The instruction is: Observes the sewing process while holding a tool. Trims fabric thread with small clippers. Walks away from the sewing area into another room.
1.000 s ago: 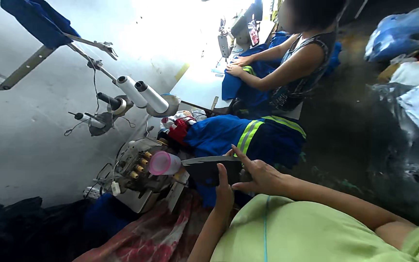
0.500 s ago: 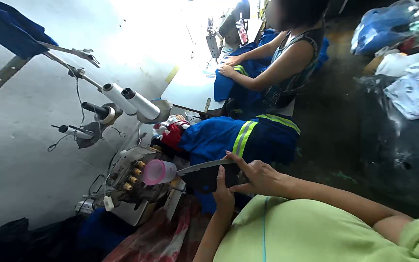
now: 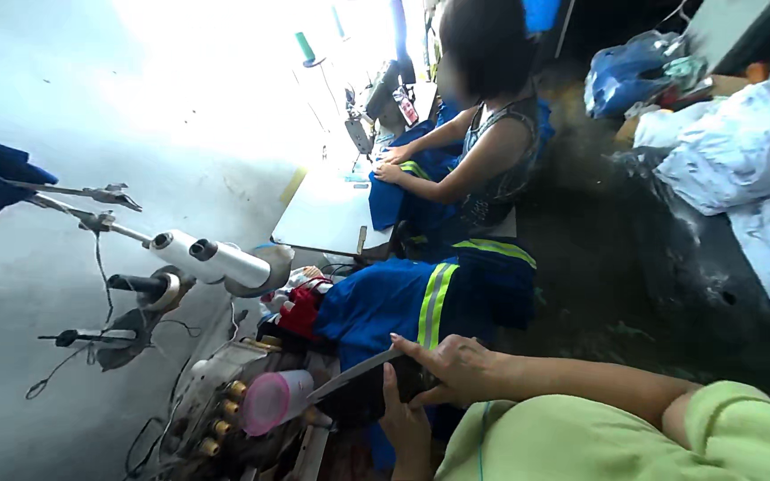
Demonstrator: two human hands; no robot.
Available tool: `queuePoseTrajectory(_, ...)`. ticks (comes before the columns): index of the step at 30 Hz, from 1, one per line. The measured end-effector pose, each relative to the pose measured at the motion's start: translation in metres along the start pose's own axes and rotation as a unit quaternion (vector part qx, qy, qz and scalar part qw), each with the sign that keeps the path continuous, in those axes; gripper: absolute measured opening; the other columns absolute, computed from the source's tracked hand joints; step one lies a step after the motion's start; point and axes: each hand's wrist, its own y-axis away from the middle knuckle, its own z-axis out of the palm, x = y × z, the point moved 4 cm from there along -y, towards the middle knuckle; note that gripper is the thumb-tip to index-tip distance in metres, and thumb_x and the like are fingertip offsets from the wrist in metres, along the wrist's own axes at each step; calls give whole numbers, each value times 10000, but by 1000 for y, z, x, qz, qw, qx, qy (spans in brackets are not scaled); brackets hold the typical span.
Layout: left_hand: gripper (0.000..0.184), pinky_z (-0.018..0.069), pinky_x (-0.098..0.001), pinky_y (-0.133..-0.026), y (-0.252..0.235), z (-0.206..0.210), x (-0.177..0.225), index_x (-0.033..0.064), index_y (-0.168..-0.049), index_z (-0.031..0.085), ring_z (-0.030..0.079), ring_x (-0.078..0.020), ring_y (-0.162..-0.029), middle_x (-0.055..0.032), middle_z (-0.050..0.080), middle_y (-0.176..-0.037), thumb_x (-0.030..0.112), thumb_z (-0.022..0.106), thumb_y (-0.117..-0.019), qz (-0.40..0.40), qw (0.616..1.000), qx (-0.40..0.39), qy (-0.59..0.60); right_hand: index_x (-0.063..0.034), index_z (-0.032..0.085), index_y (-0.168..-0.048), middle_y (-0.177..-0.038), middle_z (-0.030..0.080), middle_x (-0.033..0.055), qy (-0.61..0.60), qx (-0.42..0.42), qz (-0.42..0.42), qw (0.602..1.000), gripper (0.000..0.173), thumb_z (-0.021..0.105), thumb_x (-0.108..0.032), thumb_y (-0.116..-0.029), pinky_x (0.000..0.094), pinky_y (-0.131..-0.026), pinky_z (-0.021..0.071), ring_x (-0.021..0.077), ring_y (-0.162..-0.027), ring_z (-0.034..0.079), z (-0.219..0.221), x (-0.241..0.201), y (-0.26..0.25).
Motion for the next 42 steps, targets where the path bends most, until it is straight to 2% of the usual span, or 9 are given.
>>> queuePoseTrajectory(21,344,619,-234,-767,-33,51,-20,95,-1029,663,729,-36,-796,52,755,-845,152,333,-1109,-46,998,35,21,-52,376,-1565,-694,659,186,10,2,-49,999,784,702,-404,-945,540,-662,541,378,-640,669,-37,59,-28)
queuePoseTrajectory(24,305,604,-217,-815,-24,35,-11,197,-1074,622,718,16,-872,142,757,-900,415,408,-1081,0,999,-41,-27,-29,353,-1570,-765,679,218,-63,23,-6,998,806,694,-417,-952,565,-731,549,397,-715,685,-34,55,-17)
queuePoseTrajectory(26,499,543,-154,-669,-27,17,-8,275,-985,658,665,53,-726,178,720,-810,721,439,-934,17,997,-67,-41,14,345,-1560,-861,693,249,-135,52,17,989,798,696,-378,-960,549,-792,556,383,-778,693,-31,55,-9)
queuePoseTrajectory(28,730,504,-134,-578,-32,-2,-7,199,-1127,674,622,39,-640,150,698,-801,820,403,-855,22,994,-104,-15,52,336,-1548,-919,673,244,-227,55,44,971,730,663,-289,-991,442,-761,551,291,-748,649,-28,56,0)
queuePoseTrajectory(30,714,495,-118,-569,-32,-14,-3,113,-1307,606,607,45,-639,136,682,-833,697,351,-986,26,992,-125,-7,30,253,-1577,-768,577,118,-320,32,79,944,695,565,-272,-1035,311,-585,499,151,-579,543,-22,59,12)
queuePoseTrajectory(31,550,493,-99,-580,-30,-18,0,58,-1343,545,595,64,-641,136,662,-841,453,248,-1100,31,992,-117,-31,-12,175,-1609,-719,541,74,-352,14,100,931,711,520,-282,-1049,295,-548,486,127,-537,522,-20,58,20)
queuePoseTrajectory(33,430,470,-83,-549,-29,-23,5,-28,-1341,519,543,69,-590,105,608,-816,48,207,-1054,14,994,-85,-67,-111,122,-1641,-692,529,31,-386,-11,129,913,701,468,-304,-1061,276,-518,486,105,-509,525,-16,55,34)
queuePoseTrajectory(36,373,470,-110,-552,-35,-28,6,-3,-1284,564,540,31,-593,84,597,-803,-17,291,-1032,-31,991,-94,-85,-151,256,-1620,-691,528,4,-397,-23,121,909,597,440,-283,-1068,246,-501,473,79,-504,515,-8,48,47)
queuePoseTrajectory(42,300,570,-193,-791,-47,-17,18,-5,-1265,589,668,5,-848,64,715,-988,19,416,-1022,-32,975,-218,-41,101,280,-1548,-669,582,107,-121,60,-23,991,824,691,-303,-958,323,-575,512,161,-552,546,2,12,32)
